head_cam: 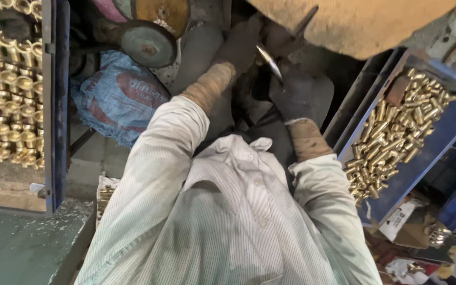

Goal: The person sits on the floor and repeatedly picks up small brass-colored metal parts from a blue bin. They hold each part against a rotating grinding wheel to polish it, then place the finished part into a tray with organized rows.

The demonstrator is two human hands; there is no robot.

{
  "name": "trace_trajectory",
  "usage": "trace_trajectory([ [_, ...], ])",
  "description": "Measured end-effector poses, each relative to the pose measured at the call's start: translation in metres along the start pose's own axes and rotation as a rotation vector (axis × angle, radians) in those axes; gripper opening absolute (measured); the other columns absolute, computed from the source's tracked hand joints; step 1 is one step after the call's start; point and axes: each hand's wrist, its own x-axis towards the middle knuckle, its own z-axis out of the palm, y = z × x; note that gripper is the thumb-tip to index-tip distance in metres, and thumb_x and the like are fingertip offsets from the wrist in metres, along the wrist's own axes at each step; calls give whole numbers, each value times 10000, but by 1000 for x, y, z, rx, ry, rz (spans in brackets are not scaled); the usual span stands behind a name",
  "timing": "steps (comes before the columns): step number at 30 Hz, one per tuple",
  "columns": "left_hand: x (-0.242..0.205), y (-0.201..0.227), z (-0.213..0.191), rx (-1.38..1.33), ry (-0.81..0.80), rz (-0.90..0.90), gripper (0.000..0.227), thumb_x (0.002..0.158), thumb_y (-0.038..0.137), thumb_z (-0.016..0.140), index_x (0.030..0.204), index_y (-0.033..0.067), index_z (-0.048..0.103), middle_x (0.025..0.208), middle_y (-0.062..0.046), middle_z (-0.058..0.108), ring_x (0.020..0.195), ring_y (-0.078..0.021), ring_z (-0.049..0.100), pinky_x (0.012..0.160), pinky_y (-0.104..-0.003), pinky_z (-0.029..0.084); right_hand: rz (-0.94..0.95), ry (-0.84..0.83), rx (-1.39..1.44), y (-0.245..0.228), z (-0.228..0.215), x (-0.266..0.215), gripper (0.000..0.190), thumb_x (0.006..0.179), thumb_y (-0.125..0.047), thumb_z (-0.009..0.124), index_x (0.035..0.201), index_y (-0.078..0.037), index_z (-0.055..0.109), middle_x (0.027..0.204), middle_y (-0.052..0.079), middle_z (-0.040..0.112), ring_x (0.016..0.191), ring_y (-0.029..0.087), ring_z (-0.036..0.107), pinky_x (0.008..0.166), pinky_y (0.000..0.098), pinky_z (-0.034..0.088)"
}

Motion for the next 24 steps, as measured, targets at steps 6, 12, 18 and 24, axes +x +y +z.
trace_trajectory([
  [6,1,-1,28,-390,-128,-474,342,1036,149,462,1331,-5,540,1215,-278,617,1112,-450,591,940,-469,477,48,-22,82,24,19,-5,250,885,-99,716,1132,-61,714,992,206,707,893,413,675,804,489,551],
  [12,6,-19,54,6,-343,-240,302,818,133,670,1089,2,643,1142,-224,650,1126,-405,594,968,-468,484,106,21,249,29,17,1,275,882,-84,759,1150,-46,713,1052,193,713,962,387,695,864,455,566],
  [18,-3,-44,93,5,-119,-122,282,794,53,643,1070,-6,652,1144,-253,643,1093,-445,598,940,-502,486,158,-166,428,34,5,25,365,786,-76,828,1135,-12,737,1068,202,725,987,377,707,873,425,569],
  [24,-1,-43,101,75,-48,-93,323,829,30,614,1146,-32,601,1161,-274,637,1086,-453,605,946,-529,478,362,-258,785,42,8,21,457,743,-29,789,1195,0,730,1124,103,750,1025,234,698,903,354,565],
])
